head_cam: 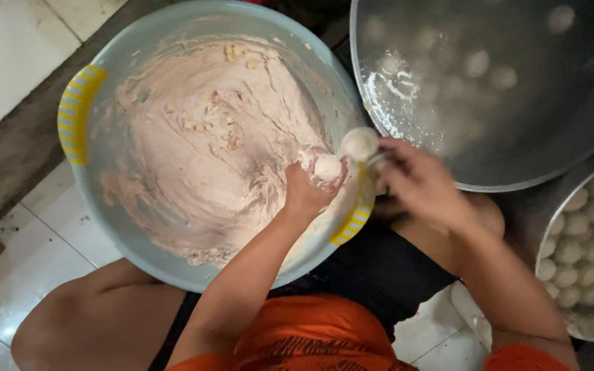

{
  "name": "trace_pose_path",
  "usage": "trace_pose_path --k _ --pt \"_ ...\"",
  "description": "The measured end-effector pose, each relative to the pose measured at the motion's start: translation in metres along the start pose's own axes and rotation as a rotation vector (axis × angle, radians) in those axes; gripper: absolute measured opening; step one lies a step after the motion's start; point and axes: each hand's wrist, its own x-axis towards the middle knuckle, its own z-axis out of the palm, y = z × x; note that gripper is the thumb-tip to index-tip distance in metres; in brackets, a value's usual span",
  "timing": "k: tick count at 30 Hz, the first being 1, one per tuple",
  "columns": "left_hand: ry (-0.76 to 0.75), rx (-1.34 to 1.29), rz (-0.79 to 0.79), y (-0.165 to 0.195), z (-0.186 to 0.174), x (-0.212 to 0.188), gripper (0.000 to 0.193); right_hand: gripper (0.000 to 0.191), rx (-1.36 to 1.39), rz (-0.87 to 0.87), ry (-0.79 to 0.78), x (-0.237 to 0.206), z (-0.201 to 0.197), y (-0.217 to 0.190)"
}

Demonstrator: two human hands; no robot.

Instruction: The person sits on the floor and repeatedly scoops meatball batter by hand from a large basin, presses the batter through a small scoop to form balls, and drops the formed balls into a large basin of hot water, where many finished balls accumulate.

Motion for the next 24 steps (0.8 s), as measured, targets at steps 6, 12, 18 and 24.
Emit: trace_pose_path --k 6,12,18,24 --pt "-0.153 0.245 0.099 -0.007 0.0 0.002 0.015 0.055 -0.094 -0.024 -0.108 -0.013 0.034 -0.008" --pt "-0.225 0.383 -0.182 -0.031 0.004 -0.01 0.051 0.05 0.443 0.144 -0.315 0.006 0.032 0.004" --pt "-0.519 0.647 -0.223 -0.082 -0.021 -0.037 0.052 0.044 0.463 0.075 -0.021 0.033 -0.018 0.009" --pt "-0.226 0.702 -0.213 -0.107 -0.023 0.002 0.067 0.042 0.007 -0.027 0.465 0.101 -0.071 0.027"
